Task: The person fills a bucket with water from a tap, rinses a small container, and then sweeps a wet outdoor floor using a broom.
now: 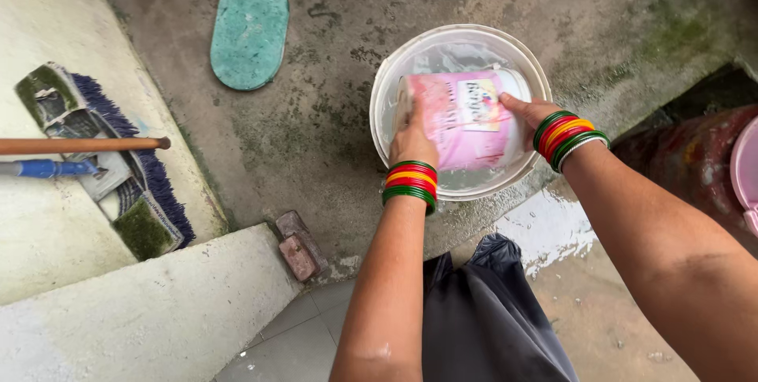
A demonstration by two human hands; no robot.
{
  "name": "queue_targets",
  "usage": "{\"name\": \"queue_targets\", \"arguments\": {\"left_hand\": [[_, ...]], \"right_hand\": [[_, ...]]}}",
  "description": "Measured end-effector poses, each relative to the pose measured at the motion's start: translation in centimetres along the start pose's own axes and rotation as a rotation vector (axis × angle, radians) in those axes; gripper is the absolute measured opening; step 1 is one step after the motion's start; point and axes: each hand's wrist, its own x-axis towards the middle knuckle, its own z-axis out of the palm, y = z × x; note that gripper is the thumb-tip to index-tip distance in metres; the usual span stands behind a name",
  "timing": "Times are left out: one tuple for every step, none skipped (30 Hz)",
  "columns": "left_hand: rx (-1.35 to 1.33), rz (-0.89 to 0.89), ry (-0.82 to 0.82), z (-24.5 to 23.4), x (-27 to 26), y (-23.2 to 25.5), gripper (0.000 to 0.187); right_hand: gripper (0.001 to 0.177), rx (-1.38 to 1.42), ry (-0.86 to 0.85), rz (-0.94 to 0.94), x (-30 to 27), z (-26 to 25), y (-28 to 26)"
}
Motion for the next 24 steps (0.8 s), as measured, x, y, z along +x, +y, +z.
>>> {"name": "queue_targets", "arguments": {"left_hand": [[0.073,-0.022,0.047,0.3,0.8,-0.6,0.083],[0.148,-0.042,0.096,0.8,1.6,-1.2,0.078],[0.15,-0.039,0.09,1.2,2.5,-1.9,0.078],[0.174,-0.138,0.013,1.5,3.4,-2.8,0.089],[0.2,-0.237,-0.059,1.9,4.3,-3.7,0.1],[0.205,-0.234,-0.061,2.8,4.9,-4.8,0.1],[0.218,-0.115,-0.041,3.6,5.4,-5.9,0.076],[0.232,0.002,-0.015,4.5,6.0,-7.0,0.056],[0.237,0.006,-0.014,5.5,6.3,-7.9,0.056],[0.159,0.067,0.167,6.7,6.5,-8.4,0.064],[0.081,0.142,0.348,7.3,6.9,-8.7,0.073],[0.084,0.153,0.351,7.5,7.2,-9.1,0.073],[-0.015,0.137,0.326,7.7,7.1,-9.5,0.076],[-0.113,0.121,0.298,7.9,7.0,-9.7,0.08],[-0.108,0.133,0.285,7.9,7.0,-9.6,0.08],[-0.401,0.065,0.249,7.6,7.2,-9.5,0.071],[-0.689,-0.007,0.202,7.1,7.3,-9.6,0.064],[-0.68,0.004,0.184,6.9,7.4,-9.7,0.064],[-0.652,-0.045,0.212,6.8,7.6,-9.7,0.062],[-0.623,-0.091,0.241,7.0,7.8,-9.4,0.064],[-0.614,-0.077,0.221,7.3,8.0,-9.0,0.064],[-0.828,0.055,0.169,7.7,8.0,-8.3,0.063],[-1.041,0.184,0.113,8.1,7.7,-7.3,0.065],[-1.032,0.194,0.09,8.5,7.0,-6.0,0.065]], "right_hand": [[0.073,0.113,-0.023,0.075,0.0,0.5,-0.3],[0.073,0.117,-0.017,0.078,-0.2,1.1,-0.6],[0.069,0.115,-0.163,0.003,-0.3,1.8,-0.9],[0.065,0.114,-0.309,-0.074,-0.5,2.5,-1.0],[0.065,0.119,-0.306,-0.074,-0.8,3.4,-1.3],[0.062,-0.107,-0.25,-0.208,-1.0,4.1,-1.6],[0.059,-0.334,-0.187,-0.342,-1.2,4.6,-1.9],[0.059,-0.329,-0.182,-0.344,-1.5,5.0,-2.1],[0.053,-0.383,-0.145,-0.37,-1.8,5.7,-2.2],[0.049,-0.437,-0.107,-0.396,-2.2,6.3,-2.3],[0.049,-0.43,-0.1,-0.403,-2.9,6.7,-2.4],[0.052,-0.542,-0.023,-0.449,-3.8,7.3,-2.4],[0.056,-0.654,0.056,-0.486,-4.9,7.9,-2.2],[0.056,-0.645,0.064,-0.484,-6.0,8.3,-2.5],[0.051,-0.693,0.085,-0.529,-7.2,8.1,-2.8],[0.046,-0.742,0.105,-0.574,-8.6,7.7,-3.1],[0.046,-0.731,0.121,-0.563,-10.2,7.1,-3.4],[0.045,-0.737,0.128,-0.594,-11.8,6.3,-3.6],[0.045,-0.742,0.14,-0.622,-13.4,5.3,-3.8],[0.045,-0.73,0.161,-0.608,-15.0,4.4,-3.8],[0.044,-0.745,0.193,-0.645,-16.6,3.6,-3.7],[0.043,-0.761,0.224,-0.682,-18.2,2.7,-3.4],[0.043,-0.749,0.244,-0.67,-19.6,1.6,-3.2],[0.044,-0.726,0.277,-0.675,-20.9,0.7,-3.0]]}}
